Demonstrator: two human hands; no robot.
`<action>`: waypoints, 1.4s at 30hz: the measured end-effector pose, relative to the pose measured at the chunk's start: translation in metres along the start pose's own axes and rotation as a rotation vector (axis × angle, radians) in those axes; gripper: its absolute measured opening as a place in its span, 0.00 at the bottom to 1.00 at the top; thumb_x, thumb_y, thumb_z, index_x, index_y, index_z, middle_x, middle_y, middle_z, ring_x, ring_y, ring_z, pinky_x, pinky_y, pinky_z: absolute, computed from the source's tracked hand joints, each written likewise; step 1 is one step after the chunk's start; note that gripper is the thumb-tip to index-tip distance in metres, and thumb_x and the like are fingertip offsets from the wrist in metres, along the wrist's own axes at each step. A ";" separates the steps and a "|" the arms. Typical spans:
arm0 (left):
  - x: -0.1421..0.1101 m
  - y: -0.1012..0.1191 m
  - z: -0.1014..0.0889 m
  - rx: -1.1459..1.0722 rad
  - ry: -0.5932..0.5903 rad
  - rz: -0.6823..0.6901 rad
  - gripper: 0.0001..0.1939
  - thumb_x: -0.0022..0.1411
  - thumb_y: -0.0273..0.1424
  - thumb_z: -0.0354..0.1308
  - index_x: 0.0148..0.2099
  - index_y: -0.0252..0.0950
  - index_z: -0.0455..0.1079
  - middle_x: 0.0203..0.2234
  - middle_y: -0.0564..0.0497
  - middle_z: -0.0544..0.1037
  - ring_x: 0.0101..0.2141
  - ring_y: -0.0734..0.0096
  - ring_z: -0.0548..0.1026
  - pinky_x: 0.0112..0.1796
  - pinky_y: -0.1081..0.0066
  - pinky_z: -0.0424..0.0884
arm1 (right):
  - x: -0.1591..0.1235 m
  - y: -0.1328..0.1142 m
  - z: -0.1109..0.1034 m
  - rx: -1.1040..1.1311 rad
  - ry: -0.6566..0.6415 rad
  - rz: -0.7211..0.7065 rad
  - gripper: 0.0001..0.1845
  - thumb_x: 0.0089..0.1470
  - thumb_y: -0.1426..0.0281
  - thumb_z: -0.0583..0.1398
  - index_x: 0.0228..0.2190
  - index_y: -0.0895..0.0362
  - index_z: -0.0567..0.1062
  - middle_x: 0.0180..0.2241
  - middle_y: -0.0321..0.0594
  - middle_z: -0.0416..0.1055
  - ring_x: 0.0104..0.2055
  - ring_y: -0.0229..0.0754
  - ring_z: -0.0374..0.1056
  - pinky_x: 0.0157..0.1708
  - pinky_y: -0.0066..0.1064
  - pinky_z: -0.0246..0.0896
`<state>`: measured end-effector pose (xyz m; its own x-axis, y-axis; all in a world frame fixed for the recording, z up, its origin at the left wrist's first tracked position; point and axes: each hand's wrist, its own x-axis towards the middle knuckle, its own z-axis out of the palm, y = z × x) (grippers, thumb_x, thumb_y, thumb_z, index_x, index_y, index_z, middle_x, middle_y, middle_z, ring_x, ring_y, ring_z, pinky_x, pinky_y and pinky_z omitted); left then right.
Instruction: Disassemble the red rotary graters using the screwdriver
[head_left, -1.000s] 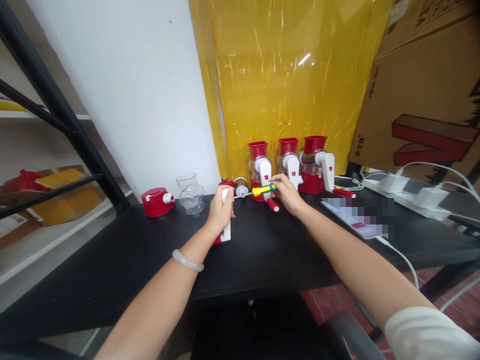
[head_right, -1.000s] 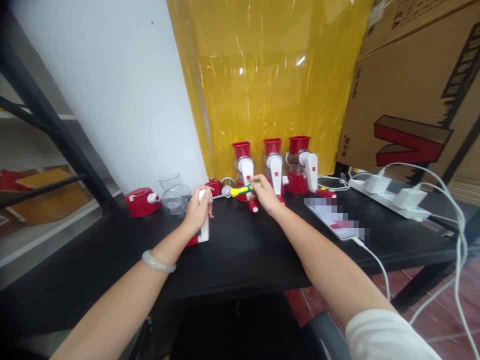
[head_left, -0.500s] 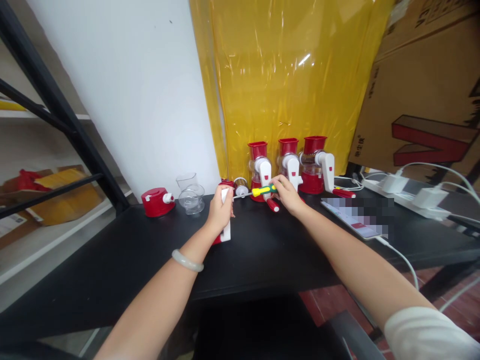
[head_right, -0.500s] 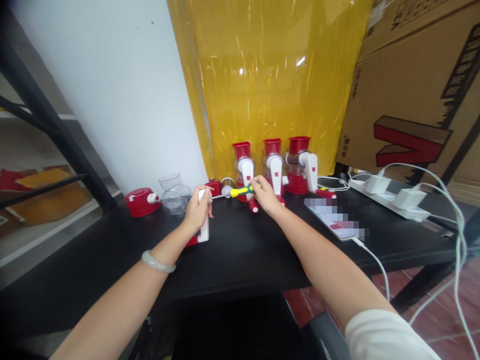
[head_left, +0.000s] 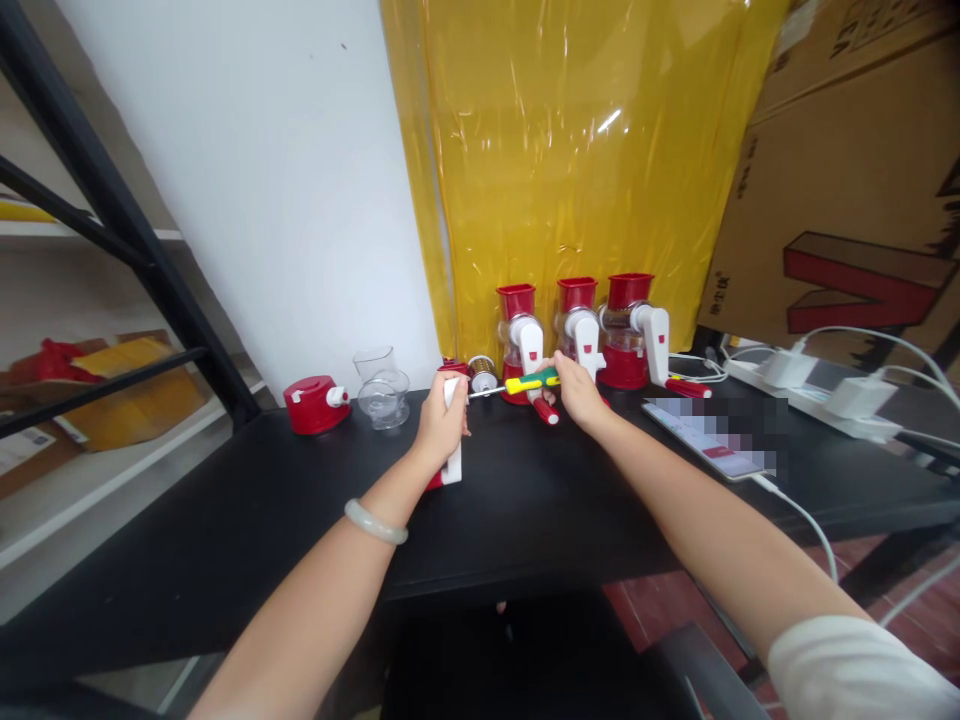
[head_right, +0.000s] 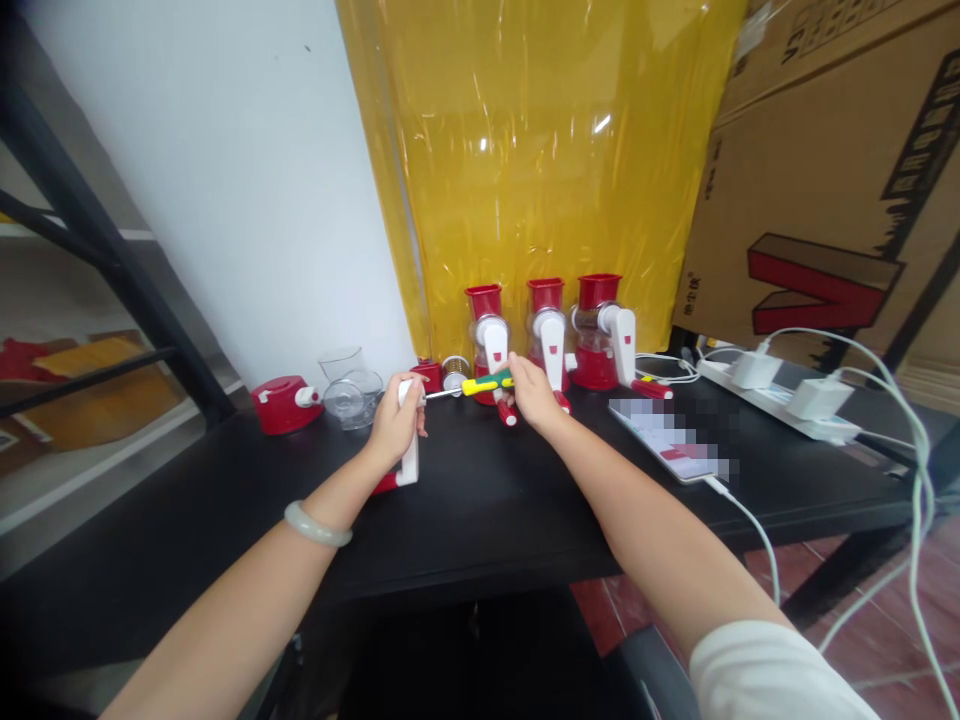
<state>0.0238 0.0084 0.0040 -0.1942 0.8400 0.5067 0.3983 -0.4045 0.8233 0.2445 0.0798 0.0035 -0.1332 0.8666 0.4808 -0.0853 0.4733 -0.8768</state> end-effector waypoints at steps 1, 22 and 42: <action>0.000 0.000 0.000 0.002 -0.001 0.000 0.17 0.68 0.47 0.50 0.47 0.40 0.65 0.20 0.60 0.66 0.16 0.74 0.68 0.17 0.75 0.69 | 0.000 0.000 0.000 -0.022 0.004 0.003 0.33 0.51 0.35 0.54 0.27 0.54 0.69 0.17 0.33 0.62 0.18 0.36 0.60 0.20 0.31 0.56; 0.000 -0.003 0.001 -0.023 -0.010 -0.012 0.16 0.68 0.47 0.51 0.48 0.40 0.64 0.21 0.59 0.66 0.17 0.75 0.68 0.17 0.75 0.69 | 0.005 0.011 -0.001 0.226 -0.009 0.072 0.19 0.46 0.54 0.64 0.35 0.53 0.69 0.28 0.30 0.66 0.25 0.34 0.63 0.26 0.29 0.61; 0.000 -0.003 0.001 -0.025 -0.013 -0.019 0.17 0.68 0.48 0.51 0.48 0.41 0.65 0.20 0.60 0.66 0.17 0.74 0.68 0.17 0.75 0.70 | 0.005 0.010 0.000 0.164 0.003 0.034 0.20 0.49 0.52 0.64 0.34 0.53 0.69 0.25 0.30 0.64 0.21 0.32 0.59 0.21 0.27 0.54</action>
<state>0.0236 0.0097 0.0013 -0.1895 0.8522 0.4877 0.3723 -0.3973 0.8388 0.2432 0.0887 -0.0029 -0.1356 0.8823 0.4508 -0.2411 0.4119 -0.8787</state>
